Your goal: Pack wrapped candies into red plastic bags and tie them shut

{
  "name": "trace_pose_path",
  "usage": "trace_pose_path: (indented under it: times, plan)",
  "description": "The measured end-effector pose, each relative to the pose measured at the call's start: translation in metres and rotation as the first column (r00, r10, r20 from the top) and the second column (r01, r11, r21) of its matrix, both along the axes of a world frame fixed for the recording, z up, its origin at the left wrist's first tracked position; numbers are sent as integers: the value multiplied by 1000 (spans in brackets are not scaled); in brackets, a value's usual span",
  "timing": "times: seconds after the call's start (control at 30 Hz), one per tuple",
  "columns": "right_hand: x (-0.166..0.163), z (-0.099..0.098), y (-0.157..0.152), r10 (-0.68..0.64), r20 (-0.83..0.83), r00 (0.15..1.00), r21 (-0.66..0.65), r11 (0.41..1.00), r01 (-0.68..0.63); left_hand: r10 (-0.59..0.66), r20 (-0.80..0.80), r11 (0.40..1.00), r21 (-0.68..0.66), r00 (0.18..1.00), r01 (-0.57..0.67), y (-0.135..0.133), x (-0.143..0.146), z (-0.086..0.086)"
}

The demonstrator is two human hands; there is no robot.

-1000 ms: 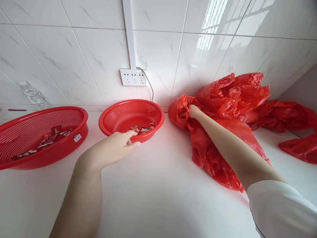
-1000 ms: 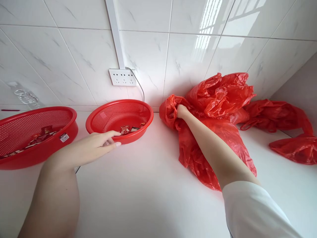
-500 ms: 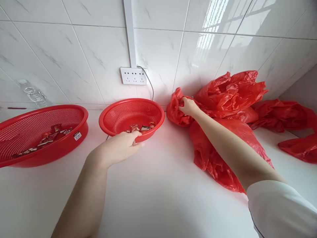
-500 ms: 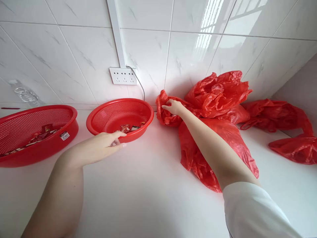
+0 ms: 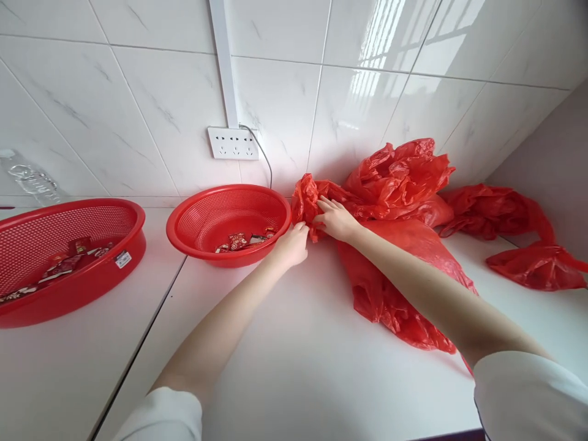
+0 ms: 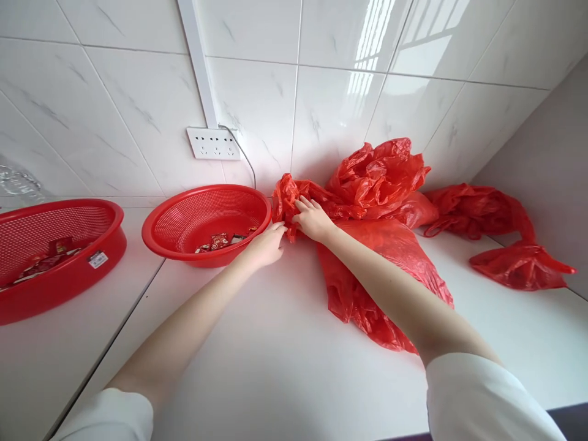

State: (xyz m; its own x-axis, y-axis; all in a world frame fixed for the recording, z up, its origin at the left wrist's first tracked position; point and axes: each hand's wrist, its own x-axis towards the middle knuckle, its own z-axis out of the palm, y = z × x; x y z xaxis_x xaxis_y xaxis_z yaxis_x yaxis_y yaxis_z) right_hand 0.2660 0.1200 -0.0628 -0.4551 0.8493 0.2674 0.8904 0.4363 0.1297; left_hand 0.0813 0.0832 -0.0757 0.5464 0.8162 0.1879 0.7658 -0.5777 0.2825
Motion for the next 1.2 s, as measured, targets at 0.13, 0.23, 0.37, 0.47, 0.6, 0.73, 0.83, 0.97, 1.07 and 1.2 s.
trace_pose_path:
  times: [0.13, 0.23, 0.37, 0.47, 0.6, 0.73, 0.83, 0.97, 1.07, 1.2]
  plan:
    - [6, 9, 3, 78, -246, 966, 161, 986, -39, 56, 113, 988, 138, 992, -72, 26, 25, -9]
    - [5, 24, -5, 150, -431, 890, 258, 966, -38, 96, 209, 966, 217, 973, -142, 41, 43, -12]
    - [-6, 51, -30, 301, -647, 700, 312, 943, -117, 182, 223, 968, 129, 958, -214, 60, 59, -25]
    - [-16, 77, -53, 429, -805, 409, 442, 894, -68, 199, 213, 974, 68, 957, -218, 68, 60, -39]
    - [-25, 114, -87, 545, -831, 109, 548, 836, 1, 158, 199, 987, -3, 967, -161, 66, 54, -48]
    - [-26, 135, -122, 579, -805, 128, 583, 812, -10, 132, 252, 991, -3, 959, -136, 46, 40, -33]
    - [-24, 134, -139, 568, -806, 164, 574, 819, -16, 95, 458, 994, -4, 884, -105, 19, 14, -9]
    - [-30, 120, -144, 541, -838, 77, 543, 840, 9, 17, 651, 998, 41, 759, -58, -37, -33, 33]
    - [-46, 109, -145, 433, -901, 36, 432, 901, -30, -214, 680, 955, 298, 701, 3, -87, -55, 61]
    - [-69, 97, -148, 292, -951, 99, 278, 951, -137, -354, 435, 924, 297, 828, 239, -135, -60, 74]
